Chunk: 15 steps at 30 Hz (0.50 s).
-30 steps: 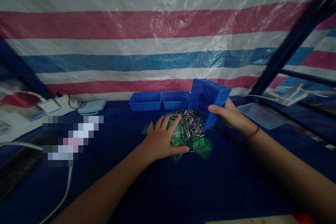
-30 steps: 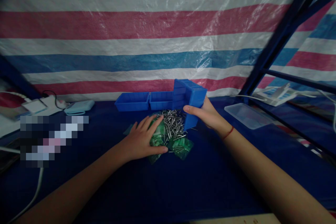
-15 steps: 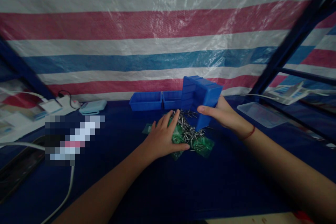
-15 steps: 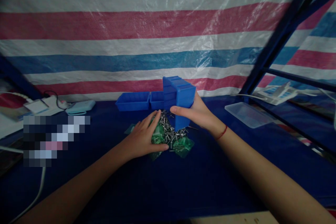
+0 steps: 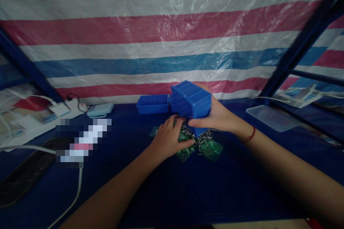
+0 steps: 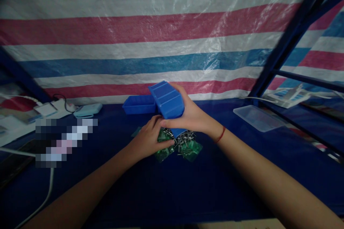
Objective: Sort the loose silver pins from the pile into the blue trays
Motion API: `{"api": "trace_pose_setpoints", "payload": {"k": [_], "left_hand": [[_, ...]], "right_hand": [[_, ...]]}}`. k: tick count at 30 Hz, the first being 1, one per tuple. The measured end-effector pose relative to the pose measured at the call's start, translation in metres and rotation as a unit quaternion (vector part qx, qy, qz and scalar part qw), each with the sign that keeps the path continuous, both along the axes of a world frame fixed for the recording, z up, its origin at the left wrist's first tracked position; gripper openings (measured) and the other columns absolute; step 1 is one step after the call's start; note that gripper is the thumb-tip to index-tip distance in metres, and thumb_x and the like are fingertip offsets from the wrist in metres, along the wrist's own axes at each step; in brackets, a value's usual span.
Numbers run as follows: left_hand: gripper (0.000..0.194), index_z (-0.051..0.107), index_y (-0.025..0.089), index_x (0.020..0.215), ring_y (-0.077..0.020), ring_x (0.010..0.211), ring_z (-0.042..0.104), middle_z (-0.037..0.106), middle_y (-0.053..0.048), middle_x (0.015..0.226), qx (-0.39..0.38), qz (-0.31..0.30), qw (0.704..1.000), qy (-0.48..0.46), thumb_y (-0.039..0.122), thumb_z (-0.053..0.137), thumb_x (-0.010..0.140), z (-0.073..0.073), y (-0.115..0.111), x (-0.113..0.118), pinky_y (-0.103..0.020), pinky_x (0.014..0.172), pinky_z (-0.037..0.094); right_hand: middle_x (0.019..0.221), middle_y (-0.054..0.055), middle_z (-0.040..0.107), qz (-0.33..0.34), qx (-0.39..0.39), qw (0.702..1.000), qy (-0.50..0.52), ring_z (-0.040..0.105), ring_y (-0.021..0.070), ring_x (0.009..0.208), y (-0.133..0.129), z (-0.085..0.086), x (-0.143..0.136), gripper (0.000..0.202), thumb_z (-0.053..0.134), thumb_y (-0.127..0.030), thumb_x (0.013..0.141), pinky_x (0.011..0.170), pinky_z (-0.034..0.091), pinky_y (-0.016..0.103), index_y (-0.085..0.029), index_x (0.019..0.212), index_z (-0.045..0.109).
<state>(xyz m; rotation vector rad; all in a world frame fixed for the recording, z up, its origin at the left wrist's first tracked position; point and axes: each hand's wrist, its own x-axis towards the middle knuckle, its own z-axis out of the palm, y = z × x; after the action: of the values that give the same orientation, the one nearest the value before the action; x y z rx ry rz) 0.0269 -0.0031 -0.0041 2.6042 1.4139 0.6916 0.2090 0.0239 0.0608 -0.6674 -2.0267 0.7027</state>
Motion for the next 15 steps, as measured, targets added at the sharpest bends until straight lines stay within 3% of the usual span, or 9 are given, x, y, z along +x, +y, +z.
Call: {"api": "trace_pose_setpoints", "payload": {"k": [3,7,11,15], "left_hand": [[0.071,0.035,0.019,0.131,-0.0369,0.127,0.034,0.033,-0.018,0.137,0.027,0.014,1.000,0.007,0.052,0.061,0.074,-0.001,-0.001,0.001,-0.053,0.098,0.036],[0.074,0.033,0.020,0.133,-0.0367,0.126,0.035,0.027,-0.017,0.139,0.050,0.025,0.998,-0.006,0.047,0.066,0.072,-0.002,-0.002,0.001,-0.050,0.099,0.036],[0.060,0.041,0.026,0.128,-0.0350,0.117,0.045,0.032,-0.013,0.136,0.046,0.005,0.999,0.020,0.048,0.061,0.076,-0.001,-0.003,0.000,-0.050,0.094,0.041],[0.049,0.045,0.029,0.126,-0.0308,0.109,0.051,0.042,-0.010,0.129,0.061,-0.006,0.998,0.029,0.049,0.055,0.082,0.000,-0.002,0.001,-0.047,0.089,0.045]], "right_hand": [[0.141,0.008,0.035,0.011,0.015,0.999,-0.035,0.037,0.0322,0.128,-0.002,0.003,-0.002,0.100,0.080,-0.035,0.058,0.107,0.030,0.051,-0.029,0.139,0.022],[0.142,0.008,0.035,0.031,0.022,0.998,-0.057,0.036,0.0322,0.128,-0.003,0.008,-0.004,0.098,0.079,-0.035,0.058,0.106,0.031,0.052,-0.031,0.138,0.024],[0.138,0.009,0.040,0.040,0.025,0.996,-0.075,0.044,0.0326,0.122,-0.004,0.013,-0.002,0.098,0.079,-0.035,0.058,0.102,0.035,0.052,-0.030,0.139,0.024],[0.139,0.009,0.039,0.015,0.052,0.995,-0.084,0.041,0.0339,0.124,-0.005,0.019,0.004,0.098,0.080,-0.034,0.057,0.104,0.034,0.051,-0.027,0.138,0.026]]}}
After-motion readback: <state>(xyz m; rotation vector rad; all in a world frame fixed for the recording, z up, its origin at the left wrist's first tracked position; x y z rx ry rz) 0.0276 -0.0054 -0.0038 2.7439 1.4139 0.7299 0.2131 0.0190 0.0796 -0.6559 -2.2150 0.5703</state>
